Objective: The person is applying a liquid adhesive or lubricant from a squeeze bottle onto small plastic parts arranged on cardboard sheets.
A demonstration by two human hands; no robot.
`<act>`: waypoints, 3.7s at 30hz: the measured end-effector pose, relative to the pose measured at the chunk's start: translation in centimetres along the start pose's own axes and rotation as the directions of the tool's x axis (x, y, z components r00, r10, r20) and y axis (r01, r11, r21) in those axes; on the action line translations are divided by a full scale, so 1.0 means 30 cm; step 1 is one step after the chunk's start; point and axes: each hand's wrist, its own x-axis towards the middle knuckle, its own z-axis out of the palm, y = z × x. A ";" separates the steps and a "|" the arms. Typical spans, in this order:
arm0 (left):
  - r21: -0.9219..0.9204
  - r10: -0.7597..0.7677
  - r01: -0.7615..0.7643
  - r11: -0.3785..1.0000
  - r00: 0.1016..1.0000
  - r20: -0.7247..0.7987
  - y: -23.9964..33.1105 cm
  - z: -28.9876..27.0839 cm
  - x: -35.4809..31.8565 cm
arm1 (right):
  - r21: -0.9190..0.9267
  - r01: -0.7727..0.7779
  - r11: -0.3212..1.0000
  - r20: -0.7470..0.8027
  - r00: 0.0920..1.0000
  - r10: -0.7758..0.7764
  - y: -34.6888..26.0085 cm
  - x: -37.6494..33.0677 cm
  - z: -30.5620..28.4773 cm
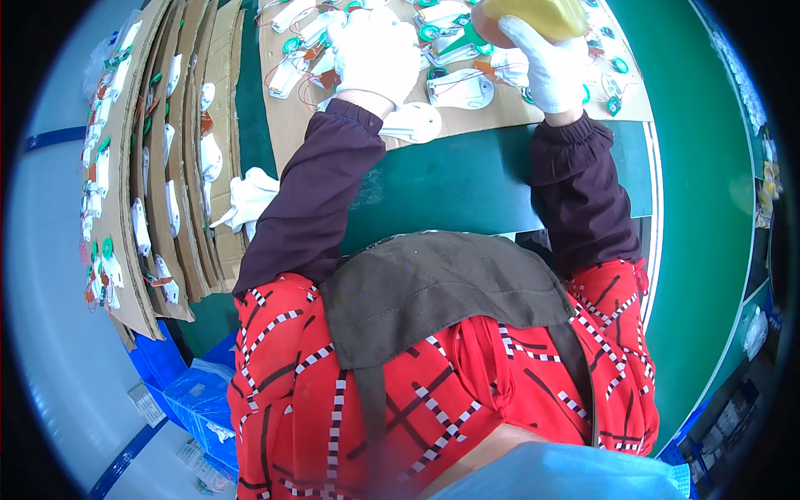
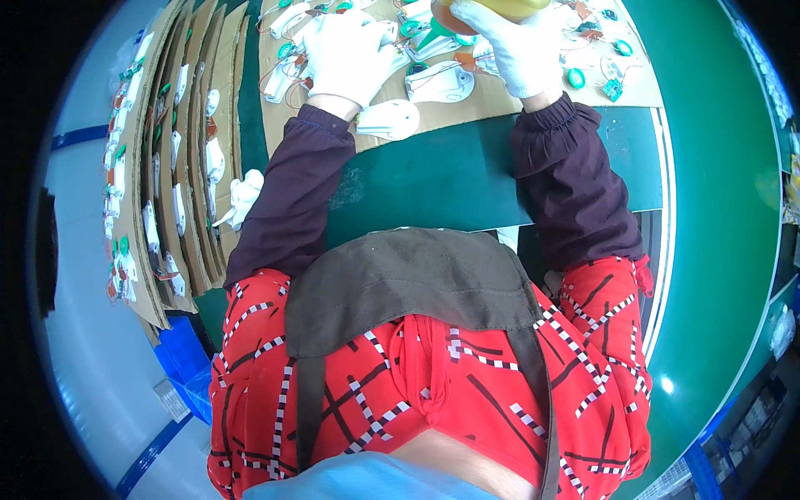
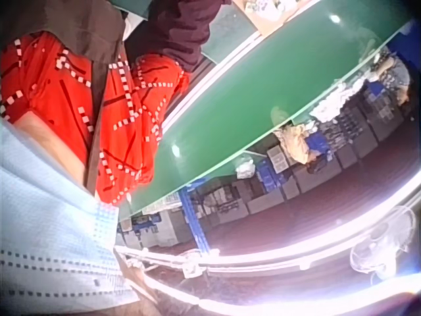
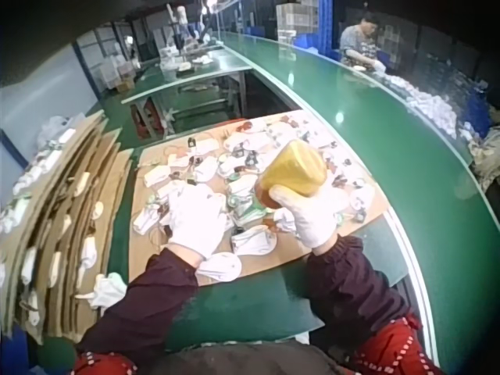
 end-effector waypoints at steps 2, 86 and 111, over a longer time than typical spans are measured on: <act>0.026 -0.005 0.004 1.000 1.000 0.026 0.007 -0.021 0.007 | -0.027 -0.012 1.000 0.024 1.000 0.013 0.003 0.002 -0.014; -0.736 0.077 0.202 0.647 0.942 0.326 0.055 -0.084 -0.033 | -0.094 -0.059 0.994 0.082 0.994 0.067 -0.069 -0.003 -0.038; -0.522 0.043 0.082 0.849 0.974 0.222 0.067 -0.114 -0.070 | 0.039 -0.083 0.996 0.119 0.990 0.078 -0.047 -0.023 -0.016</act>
